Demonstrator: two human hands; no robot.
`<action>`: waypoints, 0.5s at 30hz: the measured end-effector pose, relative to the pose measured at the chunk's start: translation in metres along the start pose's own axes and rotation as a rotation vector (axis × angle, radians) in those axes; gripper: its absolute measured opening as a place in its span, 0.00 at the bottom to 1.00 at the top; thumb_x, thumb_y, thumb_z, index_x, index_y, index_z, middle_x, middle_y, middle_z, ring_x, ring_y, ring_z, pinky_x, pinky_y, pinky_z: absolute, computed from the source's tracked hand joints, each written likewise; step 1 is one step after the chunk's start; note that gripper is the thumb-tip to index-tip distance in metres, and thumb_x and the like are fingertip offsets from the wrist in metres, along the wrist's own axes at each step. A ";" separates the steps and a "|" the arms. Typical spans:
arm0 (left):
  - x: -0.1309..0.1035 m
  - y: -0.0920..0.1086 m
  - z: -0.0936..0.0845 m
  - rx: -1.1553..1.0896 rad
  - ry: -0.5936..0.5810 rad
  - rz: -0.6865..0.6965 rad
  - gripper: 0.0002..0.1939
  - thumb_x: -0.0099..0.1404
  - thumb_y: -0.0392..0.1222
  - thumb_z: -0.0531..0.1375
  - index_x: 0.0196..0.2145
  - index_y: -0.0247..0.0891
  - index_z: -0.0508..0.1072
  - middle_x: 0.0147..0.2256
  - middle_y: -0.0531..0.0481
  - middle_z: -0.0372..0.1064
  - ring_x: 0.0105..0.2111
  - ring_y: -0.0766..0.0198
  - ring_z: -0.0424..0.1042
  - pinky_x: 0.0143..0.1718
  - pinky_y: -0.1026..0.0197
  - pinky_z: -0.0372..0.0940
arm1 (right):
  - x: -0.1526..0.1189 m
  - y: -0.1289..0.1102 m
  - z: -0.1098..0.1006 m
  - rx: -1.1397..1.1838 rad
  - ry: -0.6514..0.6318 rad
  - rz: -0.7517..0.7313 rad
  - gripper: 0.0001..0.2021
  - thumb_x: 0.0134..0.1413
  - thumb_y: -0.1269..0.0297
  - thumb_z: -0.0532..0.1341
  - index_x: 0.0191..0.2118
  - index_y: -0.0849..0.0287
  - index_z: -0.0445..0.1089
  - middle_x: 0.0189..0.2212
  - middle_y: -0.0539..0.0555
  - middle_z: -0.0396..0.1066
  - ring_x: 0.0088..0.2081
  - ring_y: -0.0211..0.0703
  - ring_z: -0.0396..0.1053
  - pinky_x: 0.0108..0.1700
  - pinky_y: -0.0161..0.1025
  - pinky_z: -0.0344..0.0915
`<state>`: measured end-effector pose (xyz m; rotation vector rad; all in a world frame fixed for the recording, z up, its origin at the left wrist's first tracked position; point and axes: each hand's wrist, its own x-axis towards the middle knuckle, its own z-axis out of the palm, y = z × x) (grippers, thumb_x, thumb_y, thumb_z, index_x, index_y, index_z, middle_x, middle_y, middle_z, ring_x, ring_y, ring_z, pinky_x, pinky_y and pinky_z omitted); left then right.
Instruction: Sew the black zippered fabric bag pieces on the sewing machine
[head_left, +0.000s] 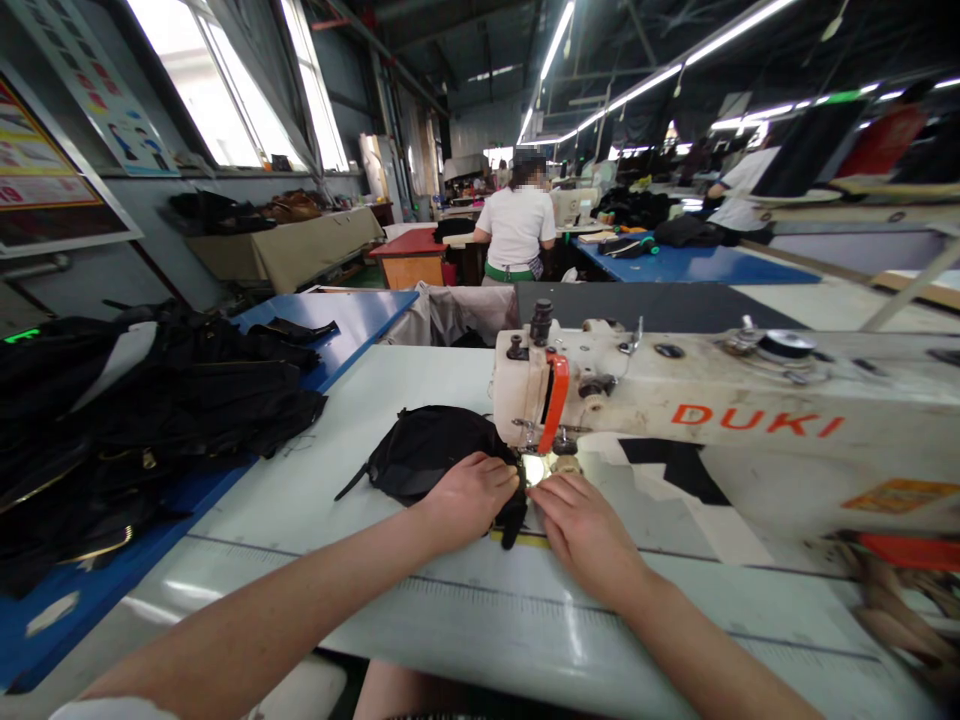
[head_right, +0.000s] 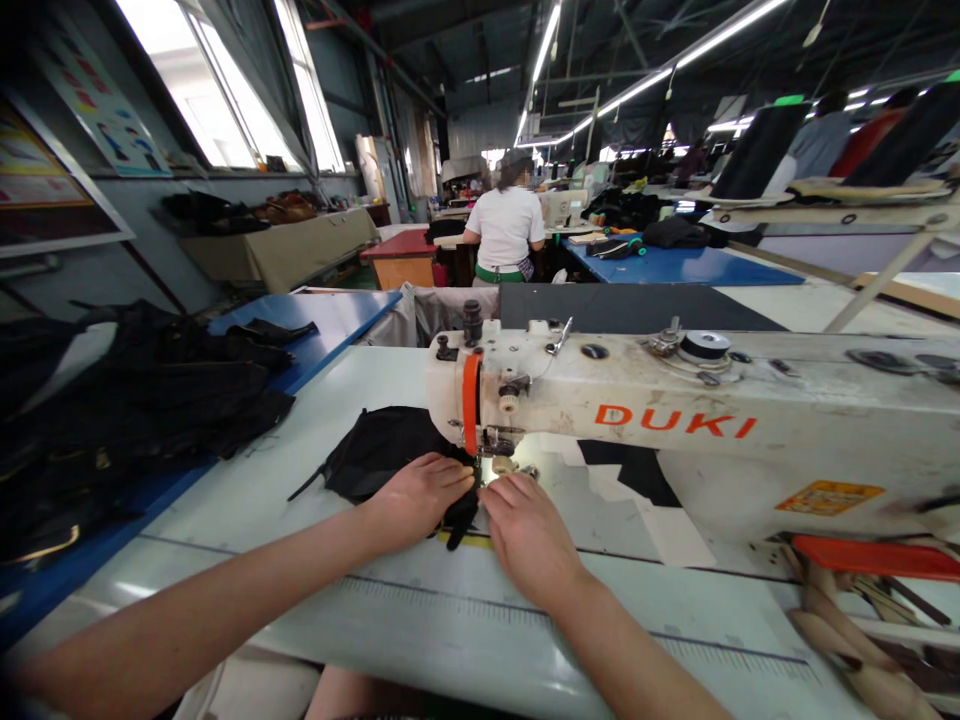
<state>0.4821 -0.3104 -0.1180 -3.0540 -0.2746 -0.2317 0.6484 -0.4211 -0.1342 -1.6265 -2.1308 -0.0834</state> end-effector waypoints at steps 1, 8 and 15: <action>0.000 0.000 0.001 -0.003 0.006 -0.002 0.12 0.64 0.32 0.53 0.46 0.34 0.67 0.45 0.43 0.69 0.47 0.57 0.66 0.48 0.55 0.60 | 0.001 0.000 0.001 -0.019 0.006 0.013 0.13 0.56 0.75 0.53 0.46 0.61 0.68 0.38 0.57 0.68 0.43 0.49 0.62 0.48 0.48 0.61; -0.004 0.001 0.009 -0.052 0.071 -0.042 0.13 0.66 0.32 0.52 0.48 0.33 0.66 0.46 0.44 0.69 0.49 0.58 0.65 0.52 0.54 0.59 | 0.009 -0.002 0.004 -0.133 -0.045 0.035 0.11 0.57 0.74 0.54 0.44 0.62 0.69 0.37 0.57 0.67 0.38 0.48 0.63 0.44 0.46 0.61; -0.003 0.000 0.018 -0.077 0.120 -0.062 0.14 0.66 0.33 0.51 0.49 0.33 0.66 0.47 0.44 0.68 0.50 0.59 0.65 0.53 0.55 0.60 | 0.011 -0.002 0.002 -0.151 -0.086 0.060 0.11 0.57 0.74 0.54 0.44 0.62 0.68 0.39 0.58 0.66 0.38 0.47 0.62 0.43 0.45 0.60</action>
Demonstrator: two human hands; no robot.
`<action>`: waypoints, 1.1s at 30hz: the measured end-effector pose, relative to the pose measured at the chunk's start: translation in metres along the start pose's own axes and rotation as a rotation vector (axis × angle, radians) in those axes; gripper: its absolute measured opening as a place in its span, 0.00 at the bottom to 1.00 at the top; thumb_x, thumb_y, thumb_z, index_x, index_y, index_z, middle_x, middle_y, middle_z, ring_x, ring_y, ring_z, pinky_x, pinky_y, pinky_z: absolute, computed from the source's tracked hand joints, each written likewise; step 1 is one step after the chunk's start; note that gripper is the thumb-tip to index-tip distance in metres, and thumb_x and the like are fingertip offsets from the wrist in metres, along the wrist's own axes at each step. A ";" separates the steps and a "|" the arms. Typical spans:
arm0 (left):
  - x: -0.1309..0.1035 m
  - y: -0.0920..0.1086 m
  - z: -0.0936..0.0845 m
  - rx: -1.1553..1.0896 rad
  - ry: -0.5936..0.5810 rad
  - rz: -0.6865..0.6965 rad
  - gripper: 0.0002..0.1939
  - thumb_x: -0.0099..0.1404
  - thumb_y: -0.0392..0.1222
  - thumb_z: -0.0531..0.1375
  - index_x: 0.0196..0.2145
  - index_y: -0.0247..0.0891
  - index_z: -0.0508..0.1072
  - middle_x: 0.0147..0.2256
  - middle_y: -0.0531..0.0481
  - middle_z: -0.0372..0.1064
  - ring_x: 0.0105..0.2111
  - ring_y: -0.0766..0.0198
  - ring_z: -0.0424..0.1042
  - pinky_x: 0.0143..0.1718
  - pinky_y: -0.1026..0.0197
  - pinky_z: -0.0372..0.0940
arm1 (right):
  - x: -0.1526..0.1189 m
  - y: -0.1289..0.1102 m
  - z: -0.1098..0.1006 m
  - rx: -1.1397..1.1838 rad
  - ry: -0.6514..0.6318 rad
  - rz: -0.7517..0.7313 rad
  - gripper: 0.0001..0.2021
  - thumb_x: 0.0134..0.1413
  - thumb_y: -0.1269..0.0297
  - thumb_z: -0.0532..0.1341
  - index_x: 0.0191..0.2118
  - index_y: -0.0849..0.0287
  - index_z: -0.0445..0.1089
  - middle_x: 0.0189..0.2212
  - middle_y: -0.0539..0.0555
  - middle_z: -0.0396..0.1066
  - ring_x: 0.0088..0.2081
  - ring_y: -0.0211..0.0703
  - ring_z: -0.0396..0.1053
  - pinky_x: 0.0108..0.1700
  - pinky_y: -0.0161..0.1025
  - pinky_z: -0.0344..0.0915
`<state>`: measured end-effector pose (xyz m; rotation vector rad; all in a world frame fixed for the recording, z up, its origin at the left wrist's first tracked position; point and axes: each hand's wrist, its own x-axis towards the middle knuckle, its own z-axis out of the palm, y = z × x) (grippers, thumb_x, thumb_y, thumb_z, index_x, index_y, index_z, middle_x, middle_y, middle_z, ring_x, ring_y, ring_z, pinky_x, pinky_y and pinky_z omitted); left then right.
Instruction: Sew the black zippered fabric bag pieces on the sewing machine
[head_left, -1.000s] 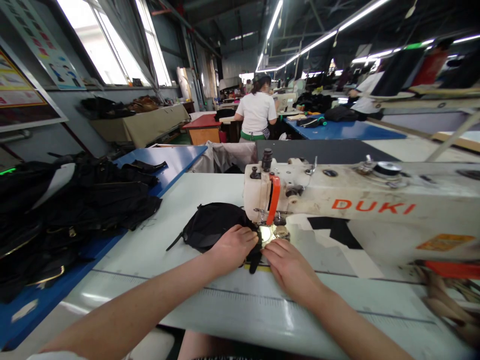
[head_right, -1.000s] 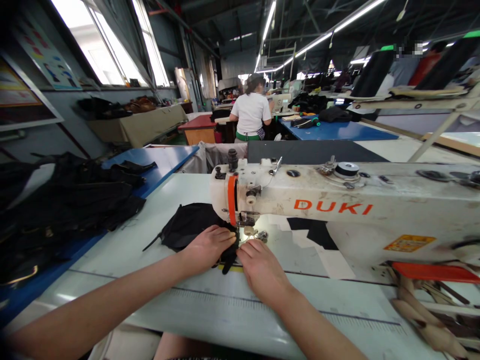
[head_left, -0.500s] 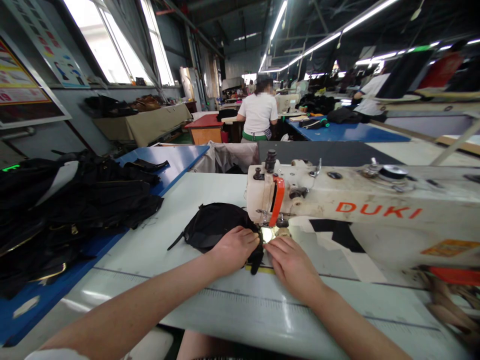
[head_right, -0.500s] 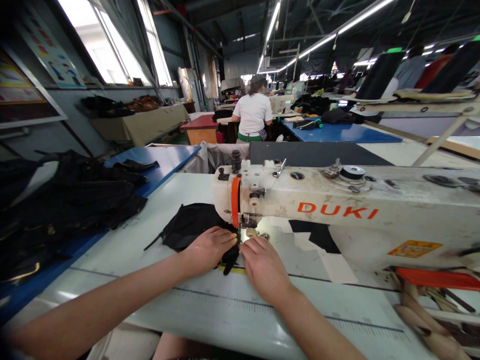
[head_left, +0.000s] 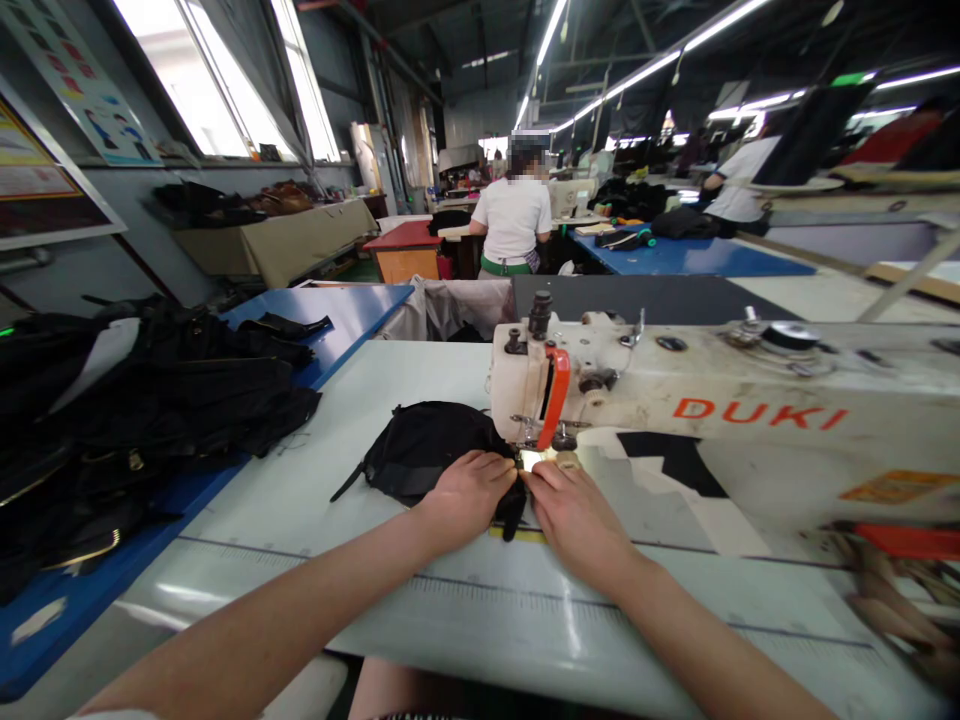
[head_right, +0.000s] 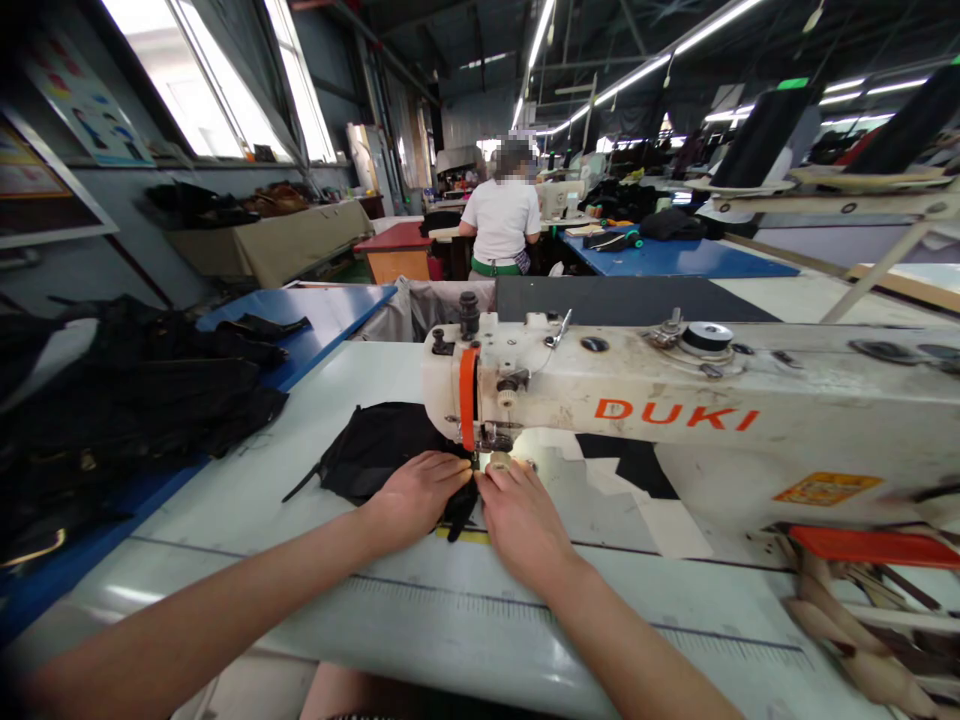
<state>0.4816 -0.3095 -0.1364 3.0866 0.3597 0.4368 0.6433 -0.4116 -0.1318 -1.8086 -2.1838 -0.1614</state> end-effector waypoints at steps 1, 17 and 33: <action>0.000 0.000 0.001 0.001 0.005 0.001 0.14 0.66 0.33 0.51 0.49 0.33 0.66 0.47 0.44 0.69 0.50 0.59 0.65 0.52 0.55 0.60 | 0.000 0.000 0.000 -0.002 0.002 0.000 0.11 0.57 0.74 0.54 0.44 0.62 0.68 0.39 0.58 0.66 0.37 0.47 0.62 0.43 0.45 0.59; -0.001 -0.002 0.003 -0.007 0.037 -0.013 0.15 0.65 0.32 0.52 0.49 0.33 0.67 0.47 0.43 0.69 0.50 0.60 0.66 0.53 0.55 0.61 | -0.001 0.000 0.000 0.011 0.034 -0.027 0.10 0.56 0.75 0.54 0.42 0.61 0.68 0.36 0.56 0.67 0.39 0.47 0.63 0.44 0.44 0.59; -0.005 -0.002 -0.007 0.042 0.031 0.069 0.10 0.65 0.33 0.54 0.43 0.37 0.70 0.46 0.47 0.70 0.53 0.61 0.62 0.60 0.51 0.53 | -0.009 0.005 0.001 0.098 0.054 -0.110 0.10 0.52 0.78 0.57 0.39 0.59 0.70 0.34 0.54 0.67 0.41 0.46 0.61 0.47 0.45 0.61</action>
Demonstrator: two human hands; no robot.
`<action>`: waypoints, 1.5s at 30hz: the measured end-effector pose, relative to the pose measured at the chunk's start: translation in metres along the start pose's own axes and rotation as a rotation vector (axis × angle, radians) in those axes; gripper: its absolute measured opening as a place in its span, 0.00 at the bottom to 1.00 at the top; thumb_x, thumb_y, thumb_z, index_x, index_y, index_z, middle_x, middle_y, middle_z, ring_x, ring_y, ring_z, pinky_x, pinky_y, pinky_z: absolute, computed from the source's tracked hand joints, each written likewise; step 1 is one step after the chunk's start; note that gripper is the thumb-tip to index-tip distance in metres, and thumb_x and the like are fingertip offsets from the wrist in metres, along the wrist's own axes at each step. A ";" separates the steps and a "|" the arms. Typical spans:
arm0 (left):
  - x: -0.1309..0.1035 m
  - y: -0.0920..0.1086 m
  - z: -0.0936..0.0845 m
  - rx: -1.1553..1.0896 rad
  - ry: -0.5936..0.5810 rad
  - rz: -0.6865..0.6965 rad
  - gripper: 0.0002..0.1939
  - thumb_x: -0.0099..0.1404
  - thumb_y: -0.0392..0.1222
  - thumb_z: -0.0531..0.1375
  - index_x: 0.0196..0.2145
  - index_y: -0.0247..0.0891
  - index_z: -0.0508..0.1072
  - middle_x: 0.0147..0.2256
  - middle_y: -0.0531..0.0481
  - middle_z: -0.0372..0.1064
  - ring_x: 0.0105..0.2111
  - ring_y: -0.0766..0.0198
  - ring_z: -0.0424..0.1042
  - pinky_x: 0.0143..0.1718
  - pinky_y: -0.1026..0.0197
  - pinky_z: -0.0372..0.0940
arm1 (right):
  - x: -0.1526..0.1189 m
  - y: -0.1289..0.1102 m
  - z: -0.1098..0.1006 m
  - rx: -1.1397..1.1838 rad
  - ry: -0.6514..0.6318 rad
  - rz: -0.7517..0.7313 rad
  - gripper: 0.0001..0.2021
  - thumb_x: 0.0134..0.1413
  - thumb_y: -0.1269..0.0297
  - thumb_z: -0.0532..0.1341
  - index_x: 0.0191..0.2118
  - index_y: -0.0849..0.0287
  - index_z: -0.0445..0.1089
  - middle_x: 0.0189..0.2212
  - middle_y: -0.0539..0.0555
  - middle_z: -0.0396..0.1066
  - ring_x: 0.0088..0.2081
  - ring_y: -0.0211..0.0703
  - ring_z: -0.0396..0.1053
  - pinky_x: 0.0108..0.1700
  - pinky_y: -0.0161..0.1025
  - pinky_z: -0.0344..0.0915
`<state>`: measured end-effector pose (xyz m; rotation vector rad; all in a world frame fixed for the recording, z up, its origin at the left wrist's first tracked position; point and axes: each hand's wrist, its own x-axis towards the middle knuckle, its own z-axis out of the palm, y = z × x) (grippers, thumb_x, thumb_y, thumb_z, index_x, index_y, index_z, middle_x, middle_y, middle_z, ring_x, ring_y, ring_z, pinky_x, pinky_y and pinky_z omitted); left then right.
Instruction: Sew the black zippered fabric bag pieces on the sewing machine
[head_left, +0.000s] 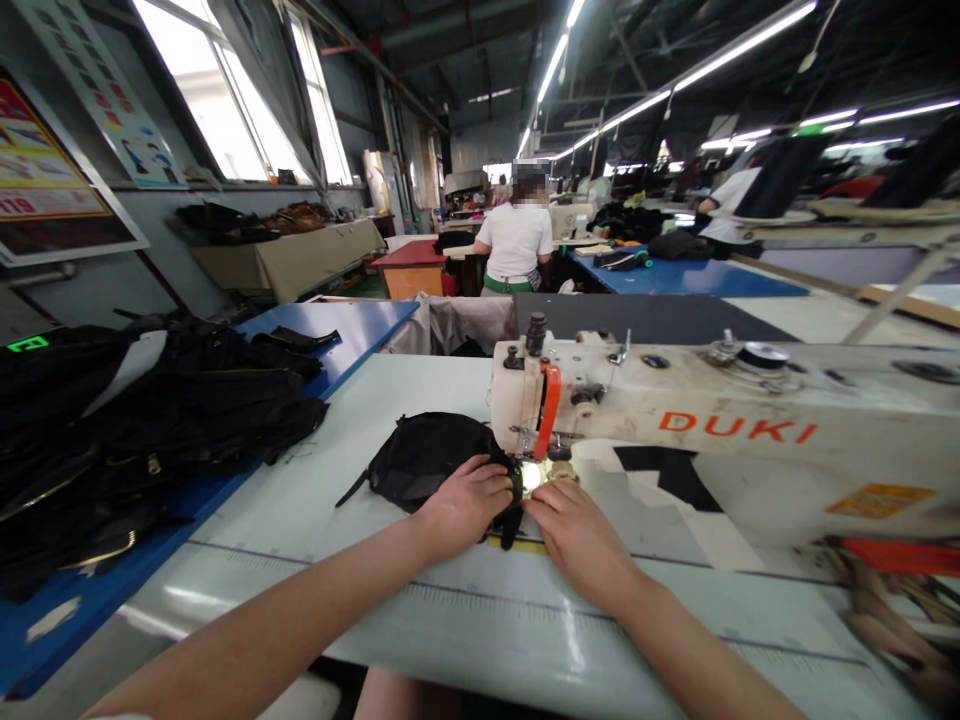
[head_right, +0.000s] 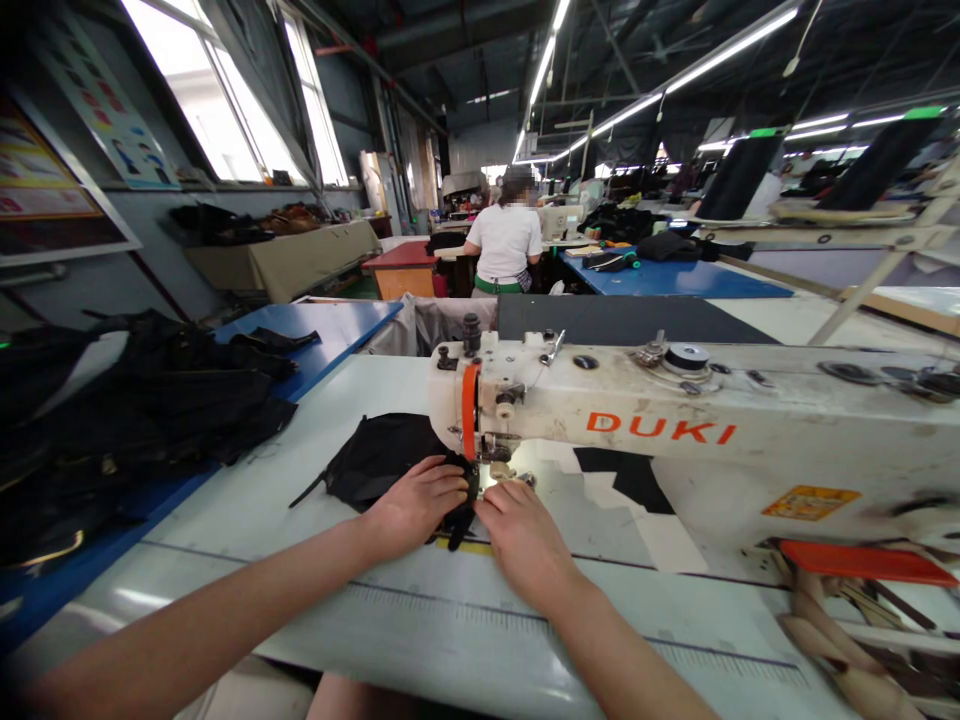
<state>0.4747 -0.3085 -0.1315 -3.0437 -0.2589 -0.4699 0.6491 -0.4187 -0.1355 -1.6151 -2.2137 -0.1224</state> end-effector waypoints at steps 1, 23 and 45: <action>0.000 0.000 0.000 -0.001 -0.003 0.006 0.11 0.65 0.33 0.54 0.44 0.37 0.70 0.46 0.47 0.70 0.52 0.61 0.63 0.60 0.51 0.52 | 0.000 0.000 0.000 -0.004 -0.002 -0.002 0.10 0.52 0.78 0.57 0.38 0.59 0.70 0.34 0.54 0.67 0.41 0.47 0.61 0.47 0.45 0.61; -0.001 -0.001 -0.001 -0.036 -0.028 0.006 0.13 0.65 0.33 0.54 0.46 0.39 0.69 0.45 0.47 0.70 0.51 0.59 0.64 0.59 0.50 0.51 | -0.001 0.001 0.001 -0.003 0.015 0.056 0.13 0.55 0.78 0.55 0.44 0.62 0.69 0.38 0.56 0.68 0.43 0.47 0.61 0.49 0.46 0.60; 0.001 -0.010 0.010 -0.043 0.042 0.003 0.13 0.65 0.34 0.53 0.47 0.38 0.70 0.48 0.47 0.70 0.50 0.59 0.66 0.57 0.49 0.56 | 0.008 -0.001 -0.002 -0.097 -0.046 0.086 0.11 0.55 0.76 0.55 0.42 0.60 0.68 0.35 0.54 0.66 0.38 0.45 0.60 0.46 0.43 0.56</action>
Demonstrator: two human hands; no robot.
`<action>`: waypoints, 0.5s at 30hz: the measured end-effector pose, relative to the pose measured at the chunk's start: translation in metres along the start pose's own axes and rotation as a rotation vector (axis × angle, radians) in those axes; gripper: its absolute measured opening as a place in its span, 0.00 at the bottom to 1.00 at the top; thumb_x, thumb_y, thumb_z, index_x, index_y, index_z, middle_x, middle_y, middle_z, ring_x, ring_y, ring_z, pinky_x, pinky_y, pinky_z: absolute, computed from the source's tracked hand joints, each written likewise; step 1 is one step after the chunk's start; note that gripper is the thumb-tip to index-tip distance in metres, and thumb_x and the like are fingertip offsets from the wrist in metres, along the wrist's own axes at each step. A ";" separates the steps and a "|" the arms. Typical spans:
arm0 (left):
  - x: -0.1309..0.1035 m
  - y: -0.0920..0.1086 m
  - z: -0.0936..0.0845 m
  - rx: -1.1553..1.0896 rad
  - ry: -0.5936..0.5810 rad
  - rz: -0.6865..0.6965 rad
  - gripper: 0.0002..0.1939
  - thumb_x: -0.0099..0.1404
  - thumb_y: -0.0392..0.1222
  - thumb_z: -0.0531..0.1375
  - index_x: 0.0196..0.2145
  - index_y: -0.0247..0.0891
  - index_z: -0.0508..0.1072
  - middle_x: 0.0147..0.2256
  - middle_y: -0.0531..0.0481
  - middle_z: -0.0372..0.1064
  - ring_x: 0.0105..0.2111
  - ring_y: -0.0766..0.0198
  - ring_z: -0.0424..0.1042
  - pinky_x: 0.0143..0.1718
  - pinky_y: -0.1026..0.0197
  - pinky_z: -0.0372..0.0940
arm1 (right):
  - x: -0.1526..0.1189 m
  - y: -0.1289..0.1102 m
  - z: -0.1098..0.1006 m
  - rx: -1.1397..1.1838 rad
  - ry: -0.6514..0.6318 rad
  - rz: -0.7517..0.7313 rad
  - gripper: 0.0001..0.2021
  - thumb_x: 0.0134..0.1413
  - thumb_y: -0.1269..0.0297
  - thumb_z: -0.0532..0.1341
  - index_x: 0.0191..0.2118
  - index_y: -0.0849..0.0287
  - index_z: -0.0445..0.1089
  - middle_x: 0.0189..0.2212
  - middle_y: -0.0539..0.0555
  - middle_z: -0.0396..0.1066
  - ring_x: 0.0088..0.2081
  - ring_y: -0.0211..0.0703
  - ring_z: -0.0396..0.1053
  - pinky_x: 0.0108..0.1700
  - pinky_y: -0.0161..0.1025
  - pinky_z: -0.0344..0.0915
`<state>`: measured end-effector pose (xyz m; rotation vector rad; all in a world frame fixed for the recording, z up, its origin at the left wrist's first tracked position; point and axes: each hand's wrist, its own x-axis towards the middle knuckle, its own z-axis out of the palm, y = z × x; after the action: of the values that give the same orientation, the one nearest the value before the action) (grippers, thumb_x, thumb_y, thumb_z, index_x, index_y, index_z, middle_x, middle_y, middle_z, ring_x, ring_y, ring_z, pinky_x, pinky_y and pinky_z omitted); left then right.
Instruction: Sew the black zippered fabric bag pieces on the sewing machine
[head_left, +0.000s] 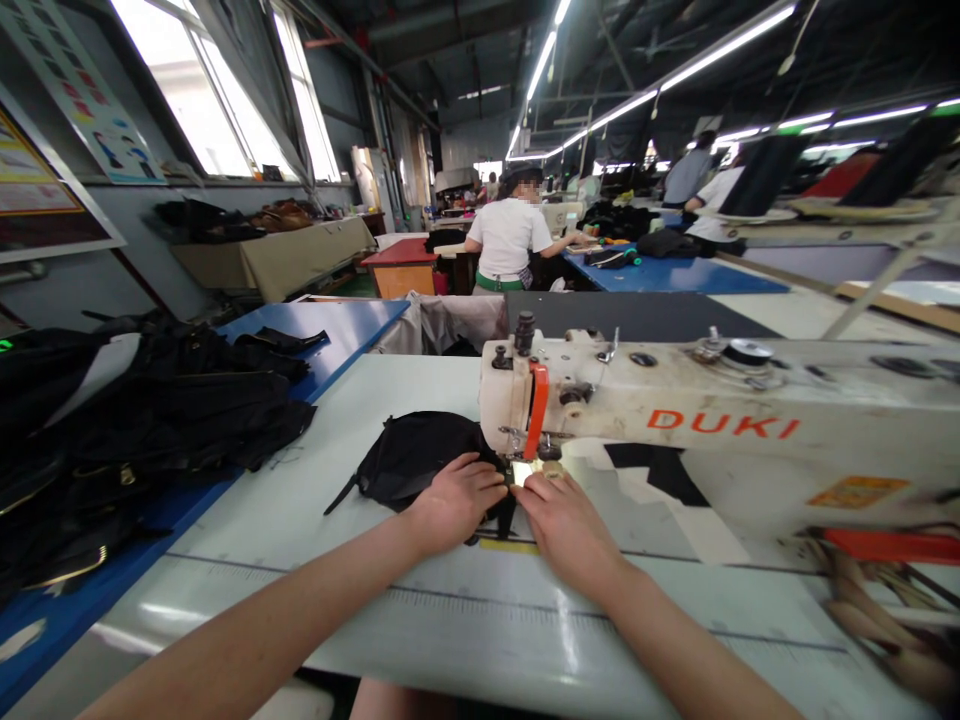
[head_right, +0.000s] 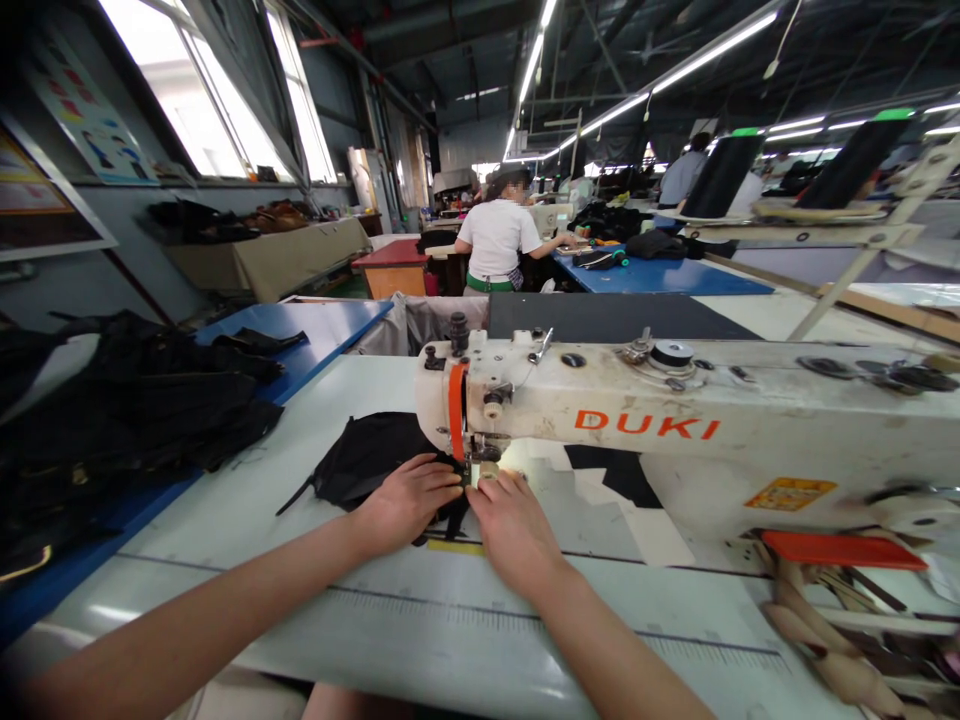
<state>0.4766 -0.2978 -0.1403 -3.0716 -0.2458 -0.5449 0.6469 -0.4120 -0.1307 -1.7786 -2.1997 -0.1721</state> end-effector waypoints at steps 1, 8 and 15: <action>0.001 -0.002 0.001 -0.003 0.003 -0.003 0.13 0.65 0.34 0.53 0.46 0.38 0.70 0.48 0.47 0.70 0.50 0.58 0.66 0.57 0.49 0.56 | 0.000 0.000 0.000 0.010 -0.003 0.006 0.11 0.56 0.76 0.54 0.42 0.60 0.68 0.35 0.54 0.66 0.37 0.44 0.60 0.45 0.42 0.55; 0.010 -0.010 0.008 -0.012 0.110 0.002 0.12 0.65 0.33 0.52 0.43 0.36 0.73 0.43 0.47 0.73 0.46 0.59 0.69 0.52 0.53 0.62 | 0.001 -0.001 -0.003 0.008 -0.002 0.055 0.10 0.56 0.75 0.54 0.42 0.60 0.68 0.37 0.55 0.66 0.38 0.46 0.60 0.45 0.43 0.54; 0.009 -0.010 0.011 0.000 0.158 0.009 0.11 0.65 0.34 0.52 0.42 0.36 0.73 0.43 0.47 0.73 0.45 0.59 0.70 0.51 0.53 0.63 | 0.000 -0.002 -0.003 0.020 -0.006 0.056 0.13 0.57 0.76 0.53 0.46 0.60 0.67 0.38 0.56 0.67 0.39 0.46 0.60 0.46 0.43 0.55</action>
<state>0.4873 -0.2861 -0.1472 -3.0065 -0.2289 -0.7819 0.6455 -0.4129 -0.1281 -1.8294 -2.1456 -0.1325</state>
